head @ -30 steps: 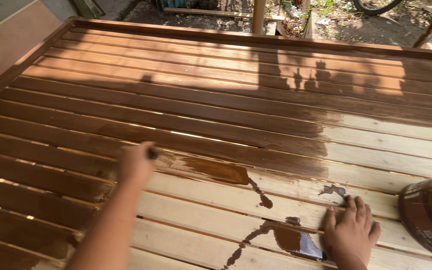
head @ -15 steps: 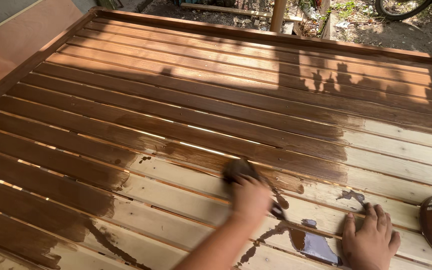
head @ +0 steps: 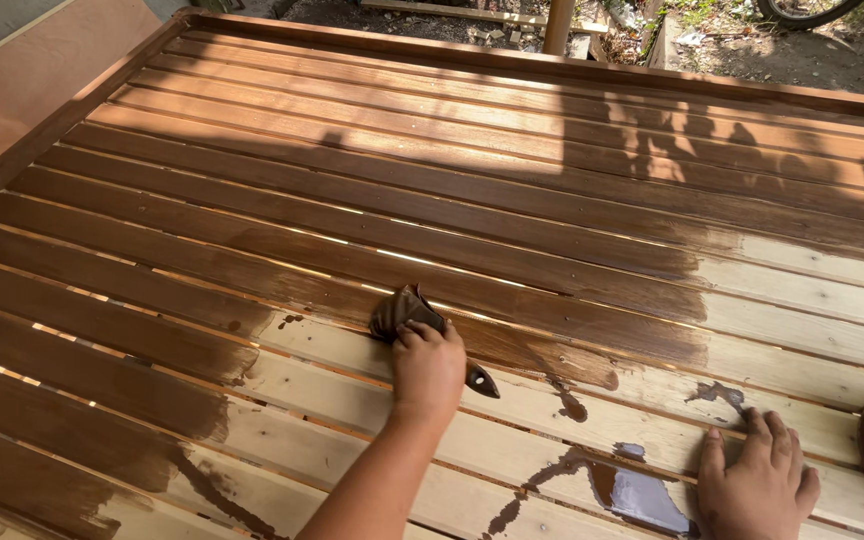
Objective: The person applies brown wood stain with a brush to the slatted surface of a large wooden bench frame, dipping the brush into an open stain can and brushing along the slats. They briefly reposition the bench and reload the brush with stain as they work across the boards.
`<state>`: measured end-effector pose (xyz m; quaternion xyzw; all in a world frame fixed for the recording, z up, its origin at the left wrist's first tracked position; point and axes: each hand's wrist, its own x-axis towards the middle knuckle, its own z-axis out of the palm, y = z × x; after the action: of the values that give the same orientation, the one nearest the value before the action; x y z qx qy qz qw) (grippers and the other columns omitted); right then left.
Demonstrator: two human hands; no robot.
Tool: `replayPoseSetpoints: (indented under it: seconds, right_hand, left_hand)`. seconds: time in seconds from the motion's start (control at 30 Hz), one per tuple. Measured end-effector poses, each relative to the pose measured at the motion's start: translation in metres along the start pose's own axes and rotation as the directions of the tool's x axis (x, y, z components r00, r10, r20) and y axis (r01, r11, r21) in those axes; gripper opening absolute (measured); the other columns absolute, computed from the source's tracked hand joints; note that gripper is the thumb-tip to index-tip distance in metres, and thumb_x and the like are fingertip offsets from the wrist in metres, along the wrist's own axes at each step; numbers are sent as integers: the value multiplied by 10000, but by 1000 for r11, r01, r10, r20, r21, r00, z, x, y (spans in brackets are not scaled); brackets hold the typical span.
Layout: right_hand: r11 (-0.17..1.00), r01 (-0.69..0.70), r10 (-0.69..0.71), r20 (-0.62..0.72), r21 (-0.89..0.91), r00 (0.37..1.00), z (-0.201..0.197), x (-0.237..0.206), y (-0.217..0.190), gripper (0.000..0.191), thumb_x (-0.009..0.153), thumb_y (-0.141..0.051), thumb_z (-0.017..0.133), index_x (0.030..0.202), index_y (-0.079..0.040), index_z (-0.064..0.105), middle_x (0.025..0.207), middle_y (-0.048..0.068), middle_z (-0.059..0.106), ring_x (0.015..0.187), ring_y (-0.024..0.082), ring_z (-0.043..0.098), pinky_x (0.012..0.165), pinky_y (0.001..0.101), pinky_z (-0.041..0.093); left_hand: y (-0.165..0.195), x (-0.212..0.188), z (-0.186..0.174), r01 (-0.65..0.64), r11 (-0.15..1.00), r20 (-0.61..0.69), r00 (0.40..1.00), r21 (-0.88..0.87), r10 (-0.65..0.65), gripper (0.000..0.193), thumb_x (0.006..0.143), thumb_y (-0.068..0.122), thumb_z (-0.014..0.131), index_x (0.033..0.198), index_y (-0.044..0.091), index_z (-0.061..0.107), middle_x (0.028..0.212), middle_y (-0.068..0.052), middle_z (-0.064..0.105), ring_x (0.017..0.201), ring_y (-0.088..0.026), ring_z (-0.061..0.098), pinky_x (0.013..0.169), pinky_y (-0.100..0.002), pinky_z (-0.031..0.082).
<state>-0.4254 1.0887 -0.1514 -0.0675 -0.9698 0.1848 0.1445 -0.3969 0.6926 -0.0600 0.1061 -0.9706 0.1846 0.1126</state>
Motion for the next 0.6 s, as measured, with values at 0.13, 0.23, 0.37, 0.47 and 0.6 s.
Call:
replayPoseSetpoints:
  seconds: [0.13,0.23,0.37,0.47,0.6]
  right_hand:
    - [1000,22,-21,14,-12,1000,-4,-3,1,697,967,-516,486,1550,-137,440,1655,113,356,1575,273,227,1245,573,78]
    - [1000,15,-15,-1,-15,1000,-2,-1,0,694,970,-519,482,1548,-138,439,1659,108,354,1585,266,225,1259,563,78]
    - [1000,5,-4,51,-26,999,-4,-1,5,711,971,-515,476,1559,-119,410,1645,123,335,1565,277,205,1231,570,63]
    - [1000,6,-5,42,-25,999,-3,1,5,715,967,-514,481,1560,-119,413,1645,121,339,1565,272,206,1236,563,56]
    - [999,-8,9,26,-44,1000,-2,2,3,697,956,-511,497,1544,-139,448,1644,119,351,1571,260,211,1249,541,57]
  left_hand:
    - [-82,9,17,217,971,350,921,-101,-169,280,957,156,627,1222,77,671,1141,-252,681,998,-342,702,763,-449,626]
    - [-167,22,22,415,891,228,900,-182,-373,268,1010,131,611,1271,139,673,1060,-208,711,959,-375,711,759,-466,617]
    - [-142,21,6,565,781,294,819,-266,-493,465,918,67,681,1377,98,616,1047,-216,716,964,-380,728,752,-454,628]
    - [-53,0,-4,387,885,181,919,-259,-350,504,885,85,701,1375,104,584,1059,-270,690,935,-358,727,743,-465,626]
    - [-63,-25,5,267,834,40,958,-483,-284,607,863,24,711,1448,80,559,1104,-267,673,897,-350,712,659,-401,642]
